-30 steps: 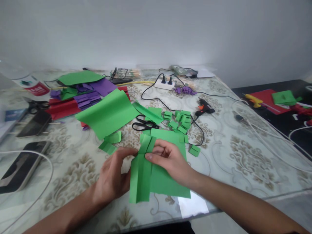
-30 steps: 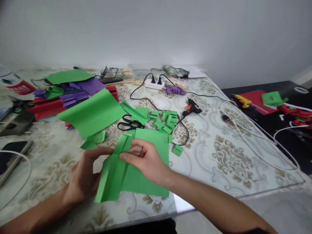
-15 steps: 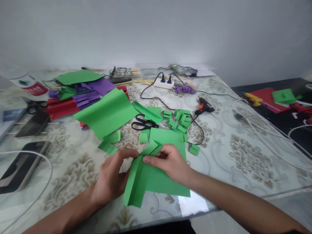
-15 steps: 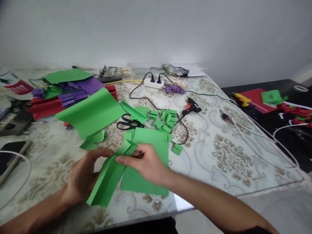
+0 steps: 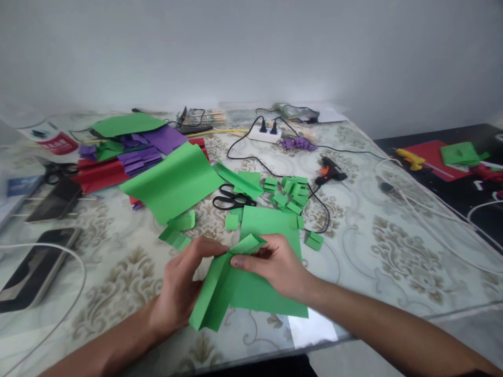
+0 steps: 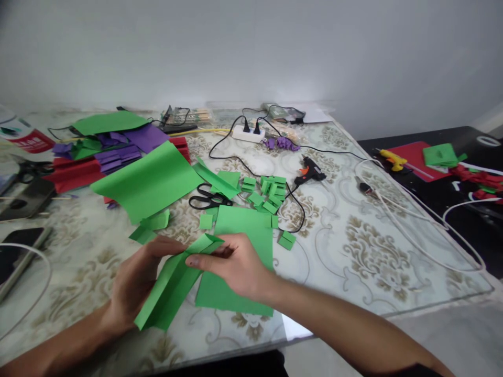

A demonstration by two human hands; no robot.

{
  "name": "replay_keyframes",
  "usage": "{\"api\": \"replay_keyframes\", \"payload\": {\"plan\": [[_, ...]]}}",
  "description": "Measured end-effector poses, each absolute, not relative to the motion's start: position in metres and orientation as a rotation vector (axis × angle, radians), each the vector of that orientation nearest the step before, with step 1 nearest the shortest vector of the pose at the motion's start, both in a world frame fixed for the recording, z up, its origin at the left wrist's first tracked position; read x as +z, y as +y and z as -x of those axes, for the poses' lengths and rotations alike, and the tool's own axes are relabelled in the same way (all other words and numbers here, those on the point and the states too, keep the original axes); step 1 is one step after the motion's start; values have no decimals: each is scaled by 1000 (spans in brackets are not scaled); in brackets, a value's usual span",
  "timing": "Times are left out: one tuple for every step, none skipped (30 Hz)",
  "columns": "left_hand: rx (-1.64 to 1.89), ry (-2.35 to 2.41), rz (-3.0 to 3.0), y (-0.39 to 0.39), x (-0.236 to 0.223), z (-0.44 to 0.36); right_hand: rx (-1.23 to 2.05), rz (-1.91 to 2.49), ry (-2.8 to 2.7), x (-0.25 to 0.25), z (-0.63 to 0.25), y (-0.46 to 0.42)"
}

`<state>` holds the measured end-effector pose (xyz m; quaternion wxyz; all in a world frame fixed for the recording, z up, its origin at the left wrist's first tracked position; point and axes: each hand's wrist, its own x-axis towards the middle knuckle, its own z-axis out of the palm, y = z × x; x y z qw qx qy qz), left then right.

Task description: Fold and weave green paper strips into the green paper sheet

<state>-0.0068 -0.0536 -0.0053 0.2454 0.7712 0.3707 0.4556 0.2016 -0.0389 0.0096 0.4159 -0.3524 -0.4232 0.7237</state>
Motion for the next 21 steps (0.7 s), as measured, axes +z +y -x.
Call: {"api": "replay_keyframes", "payload": {"plan": [[1253, 1008, -2089, -54, -4, 7, 1810, 883, -1073, 9, -202, -39], [1250, 1016, -2065, -55, -3, 6, 1800, 882, -1087, 9, -202, -40], [1240, 1031, -2037, -56, -2, 6, 1793, 883, -1102, 9, -202, -40], [1230, 1044, -2012, -56, -1, 5, 1785, 885, -1116, 8, -202, -41], [1226, 1050, -1992, -56, 0, 5, 1779, 891, -1126, 8, -202, -41], [1233, 1040, -1983, -56, 0, 4, 1773, 901, -1132, 8, -202, -41], [1240, 1027, -1980, -55, 1, 4, 1767, 916, -1132, 8, -203, -41], [1247, 1003, -1984, -54, 1, 4, 1764, 932, -1127, 8, -203, -40], [1250, 977, -1992, -53, 1, 4, 1761, 942, -1114, 9, -203, -39], [1245, 955, -2002, -51, 2, 4, 1759, 942, -1092, 10, -203, -38], [1229, 935, -2013, -49, 3, 5, 1761, 931, -1069, 11, -203, -37], [1207, 953, -2018, -47, 4, 7, 1763, 914, -1048, 12, -203, -35], [1176, 982, -2019, -45, 5, 8, 1762, 900, -1034, 12, -203, -35], [1152, 1043, -1997, -43, 6, 10, 1753, 896, -1028, 12, -204, -34], [1129, 1096, -1962, -41, 7, 12, 1737, 905, -1036, 12, -204, -34], [1104, 1134, -1917, -40, 8, 13, 1716, 930, -1058, 11, -204, -34], [1090, 1148, -1877, -39, 9, 15, 1687, 965, -1089, 10, -205, -34], [1060, 1139, -1857, -39, 11, 15, 1649, 1001, -1132, 8, -205, -35], [1035, 1118, -1859, -39, 12, 15, 1608, 1035, -1184, 7, -206, -35], [1030, 1106, -1872, -39, 13, 14, 1551, 1056, -1243, 5, -206, -36], [1021, 1100, -1887, -40, 13, 13, 1491, 1063, -1303, 4, -206, -37]]}}
